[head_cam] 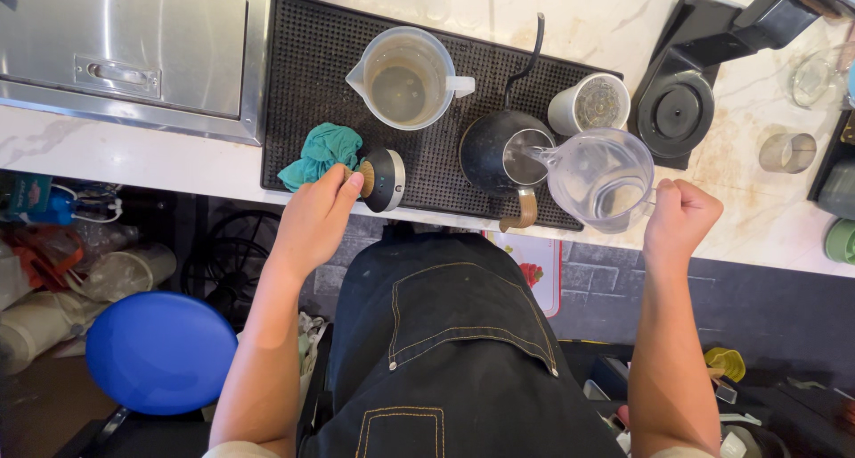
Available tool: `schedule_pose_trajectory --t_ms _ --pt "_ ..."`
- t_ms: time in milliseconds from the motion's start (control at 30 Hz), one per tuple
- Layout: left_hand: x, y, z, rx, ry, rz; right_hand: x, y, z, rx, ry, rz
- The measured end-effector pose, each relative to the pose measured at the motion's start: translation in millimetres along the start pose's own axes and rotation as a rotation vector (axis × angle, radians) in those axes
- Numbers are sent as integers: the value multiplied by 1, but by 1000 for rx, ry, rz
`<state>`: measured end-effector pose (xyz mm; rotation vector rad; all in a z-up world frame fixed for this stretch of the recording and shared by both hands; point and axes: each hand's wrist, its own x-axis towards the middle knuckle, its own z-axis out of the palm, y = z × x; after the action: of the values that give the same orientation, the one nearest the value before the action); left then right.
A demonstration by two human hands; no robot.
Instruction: The person pours hot water from a kettle into a coffee filter, then adds water from a measuring jug. They place a lid on the filter, wipe the counter with a cloth, and rinse the cloth in the sink.
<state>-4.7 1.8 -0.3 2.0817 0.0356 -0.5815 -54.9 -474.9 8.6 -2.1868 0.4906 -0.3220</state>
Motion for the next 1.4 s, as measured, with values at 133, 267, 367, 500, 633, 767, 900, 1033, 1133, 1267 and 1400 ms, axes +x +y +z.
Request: schedule_pose_trajectory --t_ms 133,267,367,500,633,767,900,1033,1133,1267,1400 --pt "-1 -2 -1 -3 6 7 1 0 1 -3 -6 -7" --pt "-1 -3 -1 10 7 24 1 -1 3 -17 -19 -15" --pt "-1 -3 -2 9 -1 14 3 -2 3 -21 -26 -12" --pt "-1 -1 -2 36 -11 -13 3 -4 2 -39 -32 -23" --pt "-1 1 -2 29 -1 8 4 -5 0 -67 -43 -18" --pt "1 2 -2 35 -8 10 6 -7 -1 -74 -53 -32" --pt "2 3 -2 31 -14 0 5 -9 -2 -90 -71 -31" --pt "3 5 -3 30 -16 -8 5 -13 -2 -143 -72 -31" --pt "3 4 -4 33 -17 -4 6 -16 -3 -170 -71 -25" --pt "2 3 -5 32 -18 -3 6 -18 -3 -183 -81 -35" --pt "1 2 -5 12 -13 4 5 -21 -3 -195 -88 -56"
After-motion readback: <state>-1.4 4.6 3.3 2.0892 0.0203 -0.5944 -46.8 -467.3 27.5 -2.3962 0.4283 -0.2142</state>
